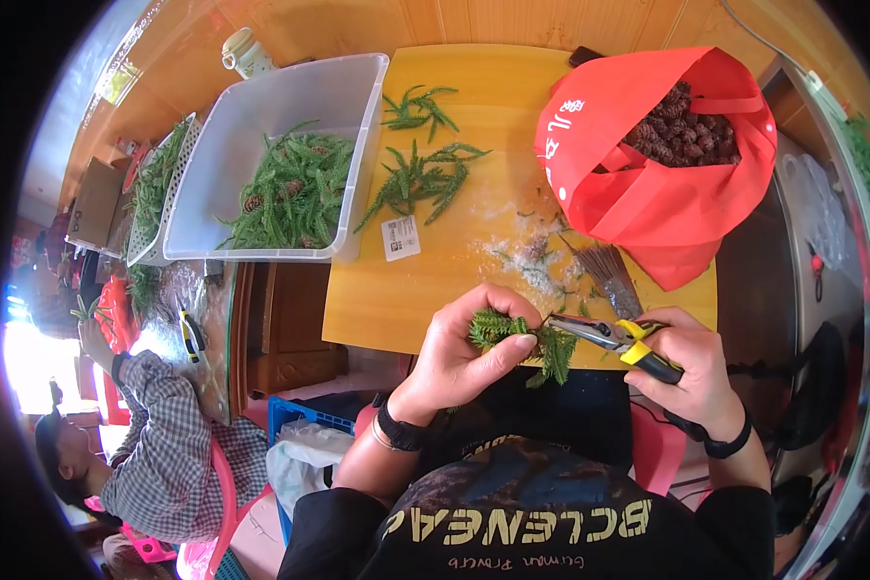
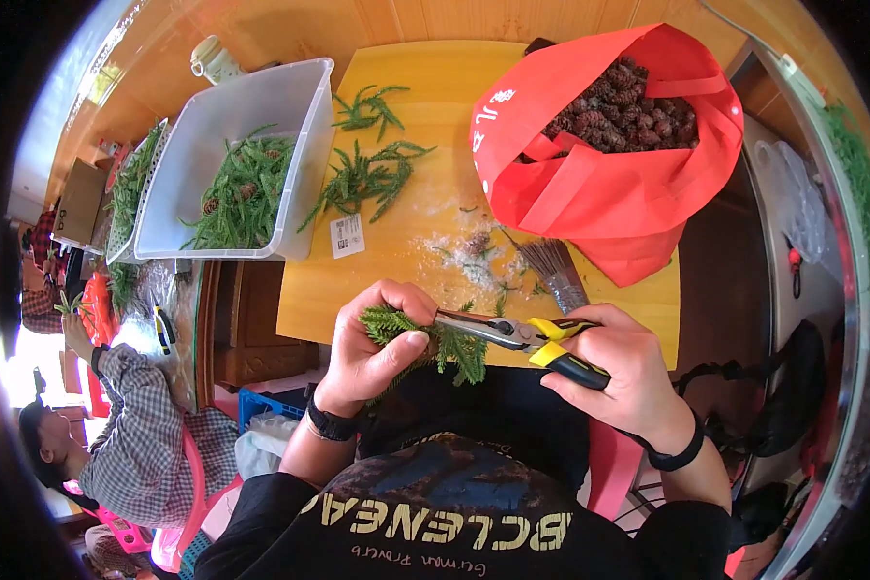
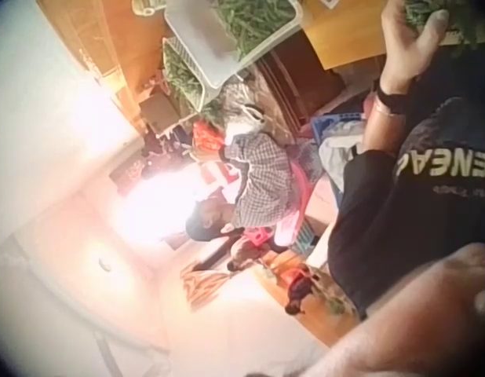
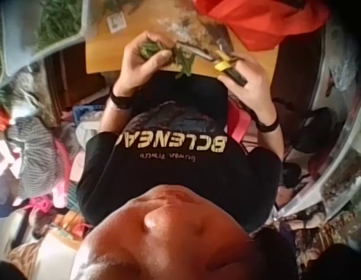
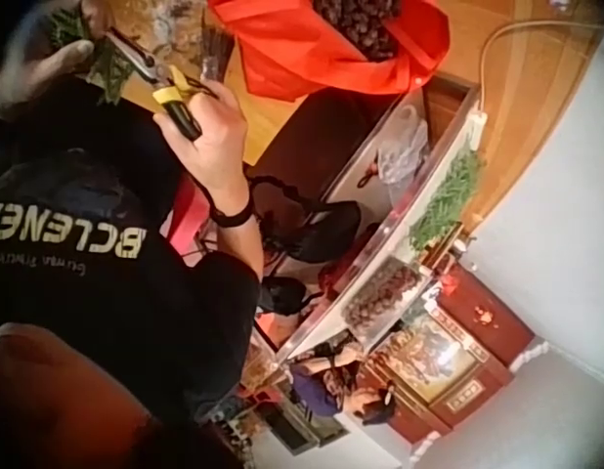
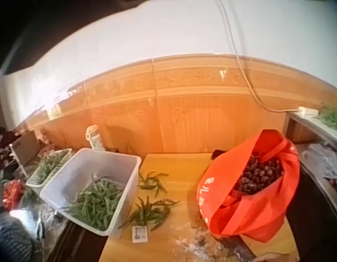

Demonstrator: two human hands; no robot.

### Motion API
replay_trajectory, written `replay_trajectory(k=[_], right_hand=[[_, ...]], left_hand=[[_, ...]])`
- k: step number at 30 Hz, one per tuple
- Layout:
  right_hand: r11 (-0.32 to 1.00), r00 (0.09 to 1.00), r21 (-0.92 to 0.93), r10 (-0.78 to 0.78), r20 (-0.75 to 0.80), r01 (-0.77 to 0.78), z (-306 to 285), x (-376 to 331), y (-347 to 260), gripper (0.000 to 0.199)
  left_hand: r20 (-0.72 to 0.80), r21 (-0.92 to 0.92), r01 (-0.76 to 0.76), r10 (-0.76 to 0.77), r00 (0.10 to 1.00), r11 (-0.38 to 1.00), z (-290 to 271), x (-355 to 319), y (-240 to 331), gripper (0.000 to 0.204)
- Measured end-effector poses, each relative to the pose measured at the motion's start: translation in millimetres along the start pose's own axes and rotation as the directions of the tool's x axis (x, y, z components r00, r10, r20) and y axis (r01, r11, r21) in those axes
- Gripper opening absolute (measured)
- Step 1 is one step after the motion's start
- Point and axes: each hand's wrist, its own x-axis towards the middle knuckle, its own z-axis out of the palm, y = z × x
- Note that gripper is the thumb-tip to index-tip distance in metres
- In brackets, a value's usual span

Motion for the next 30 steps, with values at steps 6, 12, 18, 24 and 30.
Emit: replay_trajectory(k=[6,12,18,24,30], right_hand=[[0.998,1.000,-0.064,-0.007,0.002,0.007,-5,4,-3,0.025],[0.994,0.999,-0.098,-0.045,0.031,0.048,-9,9,-3,0.026],[0.991,0.995,-0.120,-0.049,0.089,0.060,-14,12,-6,0.029],[0.987,0.969,-0.103,0.140,0.203,-0.121,-28,16,-13,0.030],[0.955,0.890,0.078,0.235,0.392,-0.287,-40,23,-12,0.023]], left_hand=[[0.012,0.006,-0.025,0.025,1.000,1.000,-1,1,1,0.016],[0.015,0.003,-0.016,0.016,1.000,1.000,-3,1,1,0.015],[0.008,0.039,-0.022,0.021,1.000,0.999,-7,3,-1,0.018],[0.017,0.070,-0.066,0.065,0.998,0.995,-12,5,-5,0.020],[0.093,0.238,-0.340,0.327,0.940,0.910,-14,12,-8,0.020]])
